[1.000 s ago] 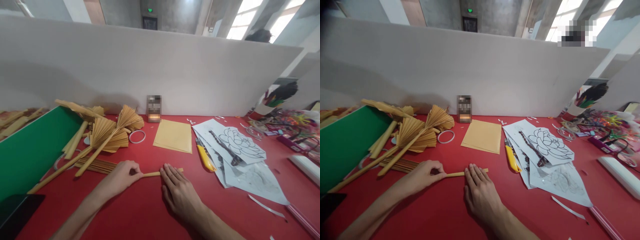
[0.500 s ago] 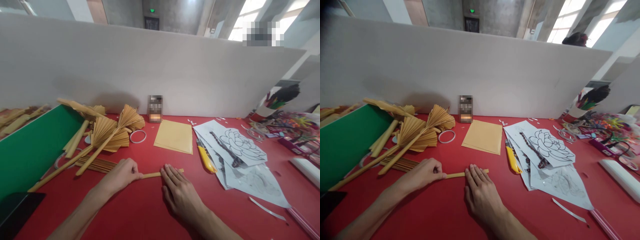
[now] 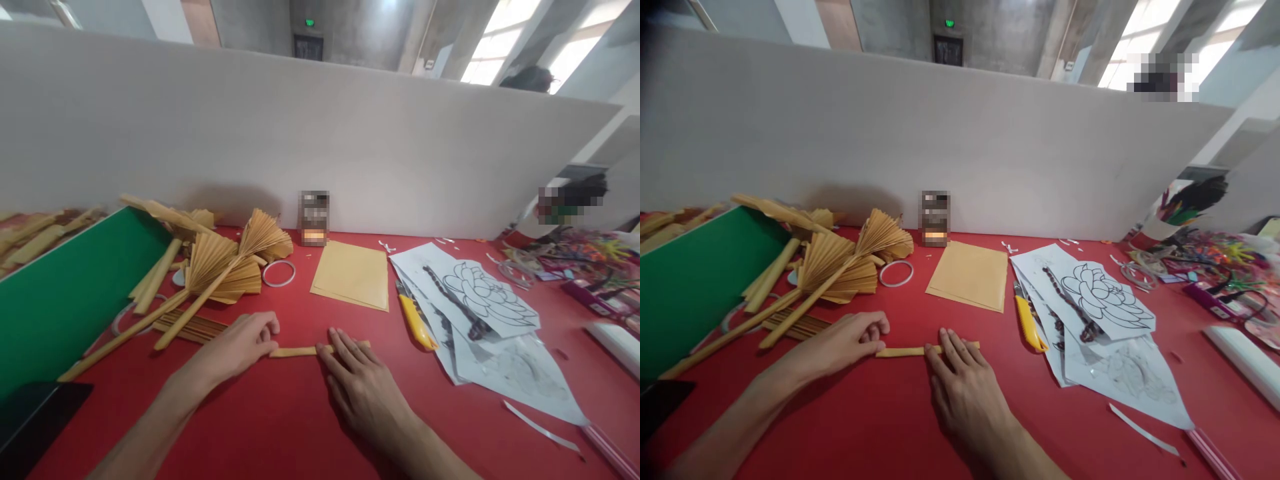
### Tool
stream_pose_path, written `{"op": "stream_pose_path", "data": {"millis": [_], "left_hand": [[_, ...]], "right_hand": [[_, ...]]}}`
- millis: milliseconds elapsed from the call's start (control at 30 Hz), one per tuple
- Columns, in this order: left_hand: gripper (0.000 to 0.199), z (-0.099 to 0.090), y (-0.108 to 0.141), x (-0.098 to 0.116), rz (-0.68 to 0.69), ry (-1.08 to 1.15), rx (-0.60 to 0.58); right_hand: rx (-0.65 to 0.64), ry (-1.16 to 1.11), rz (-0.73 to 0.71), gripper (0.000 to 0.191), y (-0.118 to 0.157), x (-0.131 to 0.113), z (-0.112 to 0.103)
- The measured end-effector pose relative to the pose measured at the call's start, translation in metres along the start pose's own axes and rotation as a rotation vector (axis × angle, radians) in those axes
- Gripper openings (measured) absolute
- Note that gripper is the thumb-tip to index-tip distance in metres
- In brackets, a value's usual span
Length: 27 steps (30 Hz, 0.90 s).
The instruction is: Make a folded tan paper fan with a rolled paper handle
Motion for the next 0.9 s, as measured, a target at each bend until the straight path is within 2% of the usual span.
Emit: {"op": "stream_pose_path", "data": {"millis": [67,133,233,300,400,500,567,767,900], "left_hand": [[0.024,-0.011,0.006,0.020,0.066,-0.046,0.163],[0.032,-0.010,0.008,0.048,0.108,-0.102,0.293],[0.037,0.016,-0.001,0.090,0.207,-0.231,0.381],[0.040,0.038,-0.012,0.101,0.252,-0.346,0.423],[0.047,0.059,-0.028,0.085,0.267,-0.460,0.455],[0.051,0.059,-0.033,0.057,0.239,-0.493,0.500],[0.052,0.054,-0.031,0.047,0.238,-0.495,0.522],[0.052,0.051,-0.029,0.051,0.251,-0.480,0.542],[0.051,0.051,-0.029,0.051,0.251,-0.467,0.552]], "right_hand": [[0.004,-0.001,0.005,0.053,0.000,-0.001,-0.001],[0.012,-0.008,0.013,0.053,-0.001,-0.001,-0.002],[0.009,-0.014,0.010,0.051,-0.001,-0.001,-0.003],[-0.003,-0.013,0.007,0.051,0.000,-0.001,-0.002],[0.001,-0.022,-0.003,0.055,0.002,0.001,0.001],[0.024,-0.040,-0.008,0.059,0.003,0.004,0.005],[0.053,-0.061,0.010,0.054,0.001,0.009,0.007],[0.117,-0.167,0.170,0.017,-0.021,0.024,0.006],[0.102,-0.194,0.205,0.007,-0.035,0.025,0.003]]}}
Point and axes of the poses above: each hand's wrist, its own y-axis away from the middle knuckle, its own z-axis out of the palm, x = y × z, the point moved 7 cm from there along -y, towards the middle knuckle, and after that the axes turned 5 degrees about y, right-handed, at the moved point
